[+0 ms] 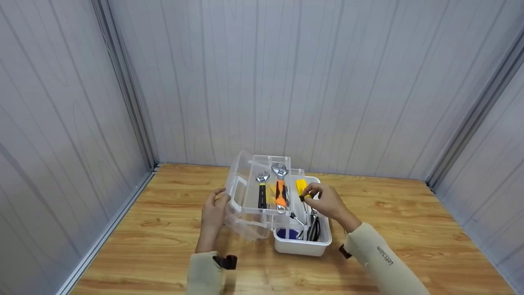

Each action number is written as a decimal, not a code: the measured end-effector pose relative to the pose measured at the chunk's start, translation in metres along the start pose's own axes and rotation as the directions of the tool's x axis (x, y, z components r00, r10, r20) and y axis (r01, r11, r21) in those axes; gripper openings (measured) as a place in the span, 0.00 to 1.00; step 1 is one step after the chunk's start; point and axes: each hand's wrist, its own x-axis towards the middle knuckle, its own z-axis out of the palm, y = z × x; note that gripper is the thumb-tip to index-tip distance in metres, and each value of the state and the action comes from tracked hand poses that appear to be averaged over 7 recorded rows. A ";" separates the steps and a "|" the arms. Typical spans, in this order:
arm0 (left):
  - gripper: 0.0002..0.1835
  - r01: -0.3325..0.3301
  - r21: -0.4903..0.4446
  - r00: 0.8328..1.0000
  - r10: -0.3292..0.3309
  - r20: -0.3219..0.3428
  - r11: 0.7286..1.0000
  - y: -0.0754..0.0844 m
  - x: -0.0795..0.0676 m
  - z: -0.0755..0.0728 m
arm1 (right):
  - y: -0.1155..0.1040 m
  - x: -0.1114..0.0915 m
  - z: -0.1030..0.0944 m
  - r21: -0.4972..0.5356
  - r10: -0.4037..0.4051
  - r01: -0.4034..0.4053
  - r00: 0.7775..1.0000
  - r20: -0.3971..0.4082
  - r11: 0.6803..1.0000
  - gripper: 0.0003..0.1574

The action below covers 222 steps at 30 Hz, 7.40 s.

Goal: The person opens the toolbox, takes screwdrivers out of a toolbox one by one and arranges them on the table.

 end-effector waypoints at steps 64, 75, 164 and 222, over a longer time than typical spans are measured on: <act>0.22 -0.009 0.015 1.000 0.009 0.010 1.000 -0.003 0.002 0.000 | 0.131 -0.058 -0.051 -0.258 0.361 -0.343 0.932 0.025 0.903 0.07; 0.22 0.015 -0.012 0.999 -0.014 0.030 1.000 -0.003 0.001 -0.001 | 0.137 -0.057 -0.047 -0.292 0.359 -0.329 0.932 0.056 0.898 0.06; 0.22 0.023 0.024 0.998 -0.025 0.060 0.999 0.001 0.002 -0.008 | 0.012 -0.009 -0.037 -0.212 0.069 -0.074 0.997 -0.032 0.975 0.13; 0.23 0.026 0.042 0.997 -0.029 0.073 0.999 0.002 -0.001 -0.005 | -0.007 0.016 0.023 -0.419 0.079 0.037 0.964 0.255 0.907 0.16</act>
